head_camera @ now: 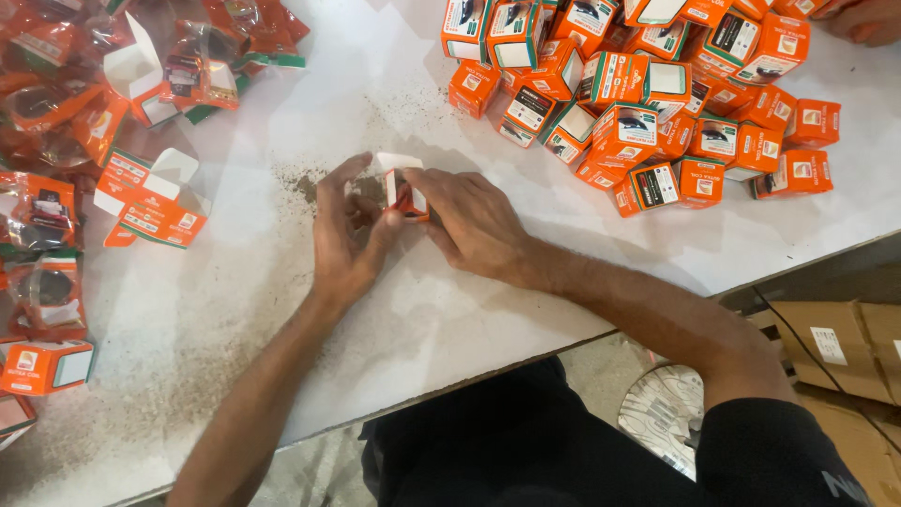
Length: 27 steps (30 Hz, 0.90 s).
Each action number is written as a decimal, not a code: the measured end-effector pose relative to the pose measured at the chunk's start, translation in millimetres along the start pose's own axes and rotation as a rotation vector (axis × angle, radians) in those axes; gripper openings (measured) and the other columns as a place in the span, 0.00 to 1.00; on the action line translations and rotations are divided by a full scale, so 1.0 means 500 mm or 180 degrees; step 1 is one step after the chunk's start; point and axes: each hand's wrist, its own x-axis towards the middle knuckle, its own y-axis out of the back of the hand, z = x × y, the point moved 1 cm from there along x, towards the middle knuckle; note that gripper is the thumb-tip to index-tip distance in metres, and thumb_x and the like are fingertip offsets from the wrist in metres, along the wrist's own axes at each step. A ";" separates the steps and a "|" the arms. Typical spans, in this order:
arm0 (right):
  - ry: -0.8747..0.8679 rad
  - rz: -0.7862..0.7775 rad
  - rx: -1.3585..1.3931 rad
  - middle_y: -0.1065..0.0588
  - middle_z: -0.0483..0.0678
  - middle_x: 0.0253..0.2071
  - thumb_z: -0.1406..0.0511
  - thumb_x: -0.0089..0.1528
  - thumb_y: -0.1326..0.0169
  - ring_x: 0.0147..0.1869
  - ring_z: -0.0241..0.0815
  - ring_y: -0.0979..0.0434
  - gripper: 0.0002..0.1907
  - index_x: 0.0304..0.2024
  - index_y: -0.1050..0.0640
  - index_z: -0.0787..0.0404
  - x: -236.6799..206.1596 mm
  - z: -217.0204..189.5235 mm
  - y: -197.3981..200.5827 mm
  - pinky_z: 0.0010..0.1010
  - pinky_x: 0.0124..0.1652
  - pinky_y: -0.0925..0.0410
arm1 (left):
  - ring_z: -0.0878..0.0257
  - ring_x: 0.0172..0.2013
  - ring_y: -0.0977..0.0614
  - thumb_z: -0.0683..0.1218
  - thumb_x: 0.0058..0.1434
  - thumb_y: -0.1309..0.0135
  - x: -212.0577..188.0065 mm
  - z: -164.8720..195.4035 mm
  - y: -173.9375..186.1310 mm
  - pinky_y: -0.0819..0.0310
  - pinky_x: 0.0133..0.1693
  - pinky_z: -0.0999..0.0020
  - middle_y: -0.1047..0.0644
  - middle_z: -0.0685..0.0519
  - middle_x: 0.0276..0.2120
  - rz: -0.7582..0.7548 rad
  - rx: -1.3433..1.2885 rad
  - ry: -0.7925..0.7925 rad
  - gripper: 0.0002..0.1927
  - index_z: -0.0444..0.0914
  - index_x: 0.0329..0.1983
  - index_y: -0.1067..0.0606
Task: The person picks up small orange product boxes from a pile on the table, opens a box, places a plastic-wrapped item inside, folds the flaps closed, and sets the finished box aside, repeating this packing cycle one box at a time.
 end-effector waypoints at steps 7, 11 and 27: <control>-0.0015 0.0062 0.0052 0.27 0.54 0.57 0.67 0.55 0.33 0.54 0.55 0.24 0.44 0.70 0.40 0.62 0.009 -0.001 0.003 0.44 0.53 0.31 | 0.60 0.28 0.21 0.38 0.63 0.37 -0.027 -0.004 -0.005 0.25 0.30 0.65 0.21 0.46 0.40 0.0122 0.1846 -0.0211 0.11 0.34 0.46 0.25; -0.0126 -0.0053 0.0149 0.24 0.50 0.48 0.69 0.58 0.34 0.49 0.51 0.22 0.41 0.71 0.39 0.62 0.008 0.002 -0.004 0.44 0.51 0.31 | 0.57 0.35 0.20 0.34 0.62 0.39 -0.024 -0.006 -0.013 0.23 0.37 0.62 0.23 0.44 0.42 -0.0150 0.2935 -0.1448 0.10 0.30 0.45 0.25; -0.0169 -0.0121 0.0031 0.24 0.50 0.41 0.66 0.54 0.32 0.47 0.53 0.23 0.43 0.67 0.37 0.66 0.015 0.009 0.000 0.44 0.52 0.33 | 0.52 0.35 0.23 0.36 0.47 0.43 0.031 0.050 -0.054 0.28 0.36 0.56 0.27 0.45 0.38 0.0231 0.3159 -0.1770 0.14 0.37 0.39 0.26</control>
